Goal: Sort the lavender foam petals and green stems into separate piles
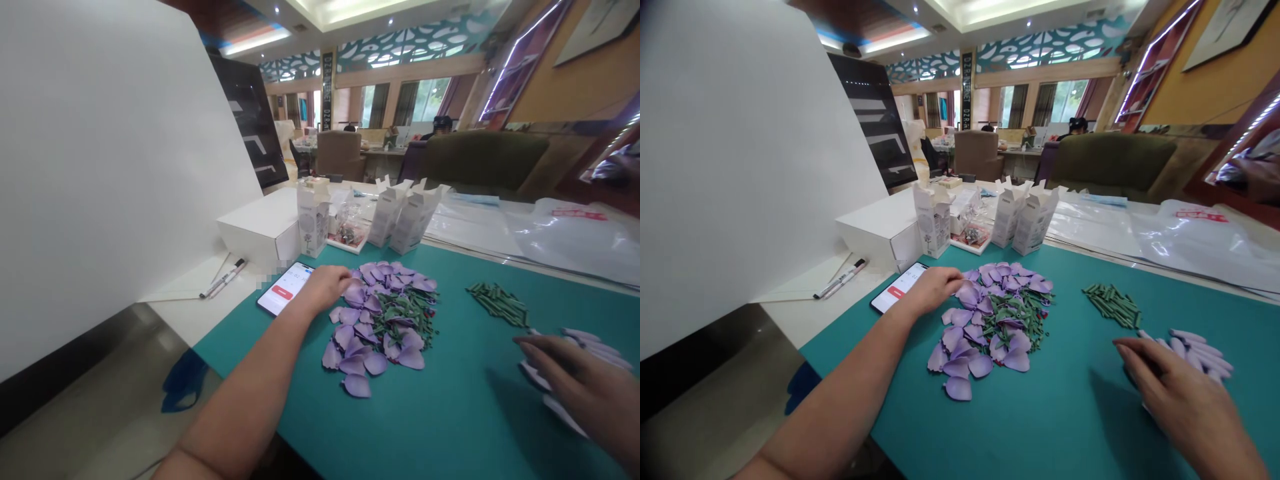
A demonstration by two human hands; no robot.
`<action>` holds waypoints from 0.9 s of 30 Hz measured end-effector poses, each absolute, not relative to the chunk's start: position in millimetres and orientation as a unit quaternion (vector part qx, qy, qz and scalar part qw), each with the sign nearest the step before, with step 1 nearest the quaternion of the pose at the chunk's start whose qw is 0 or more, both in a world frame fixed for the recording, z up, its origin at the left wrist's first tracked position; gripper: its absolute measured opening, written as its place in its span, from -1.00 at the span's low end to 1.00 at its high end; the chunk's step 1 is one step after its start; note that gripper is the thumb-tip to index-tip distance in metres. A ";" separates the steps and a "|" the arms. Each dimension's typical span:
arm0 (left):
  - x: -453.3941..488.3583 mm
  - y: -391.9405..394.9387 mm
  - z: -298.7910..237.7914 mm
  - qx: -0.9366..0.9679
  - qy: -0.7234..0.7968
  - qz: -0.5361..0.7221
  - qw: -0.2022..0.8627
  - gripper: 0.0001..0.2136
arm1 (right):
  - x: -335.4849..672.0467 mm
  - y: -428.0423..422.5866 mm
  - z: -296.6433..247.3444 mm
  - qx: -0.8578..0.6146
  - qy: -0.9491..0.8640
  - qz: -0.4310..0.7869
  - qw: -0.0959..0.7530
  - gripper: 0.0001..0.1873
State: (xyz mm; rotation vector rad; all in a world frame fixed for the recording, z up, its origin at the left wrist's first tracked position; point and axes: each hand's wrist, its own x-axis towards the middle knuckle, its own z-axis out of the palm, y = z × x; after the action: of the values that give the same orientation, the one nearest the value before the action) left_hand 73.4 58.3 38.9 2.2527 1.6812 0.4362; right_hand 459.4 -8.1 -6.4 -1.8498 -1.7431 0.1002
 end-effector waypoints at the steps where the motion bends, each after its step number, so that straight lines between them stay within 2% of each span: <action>1: 82.2 54.3 39.5 0.792 0.553 0.182 0.184 -0.77 | 444.2 -12.1 -2.9 -0.693 -0.652 0.082 0.297 -0.54; 5: 119.3 34.5 33.6 0.815 0.412 0.244 0.325 -0.88 | 386.7 -28.3 3.1 -0.617 -0.673 0.225 0.341 -0.48; 8: 137.2 21.0 25.5 0.821 0.366 0.249 0.359 -0.91 | 359.8 -36.8 2.5 -0.567 -0.692 0.288 0.341 -0.50; 11: 145.1 11.8 21.5 0.830 0.341 0.238 0.372 -0.90 | 347.0 -40.6 4.9 -0.547 -0.712 0.300 0.322 -0.54; 16: 139.5 11.4 30.4 0.850 0.305 0.217 0.371 -0.89 | 362.7 -33.0 11.7 -0.574 -0.723 0.249 0.294 -0.54; 22: 95.9 39.4 46.2 0.795 0.467 0.280 0.269 -0.83 | 450.7 -6.0 3.8 -0.707 -0.645 0.090 0.276 -0.52; 27: 66.6 62.9 45.8 0.751 0.558 0.285 0.208 -0.75 | 494.1 -9.8 12.4 -0.790 -0.557 0.050 0.250 -0.72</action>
State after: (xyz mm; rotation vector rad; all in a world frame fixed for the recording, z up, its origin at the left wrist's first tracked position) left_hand 66.6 62.9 45.8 2.0917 1.5529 0.7934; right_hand 494.1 -9.8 12.4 -2.1521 -1.5162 0.1348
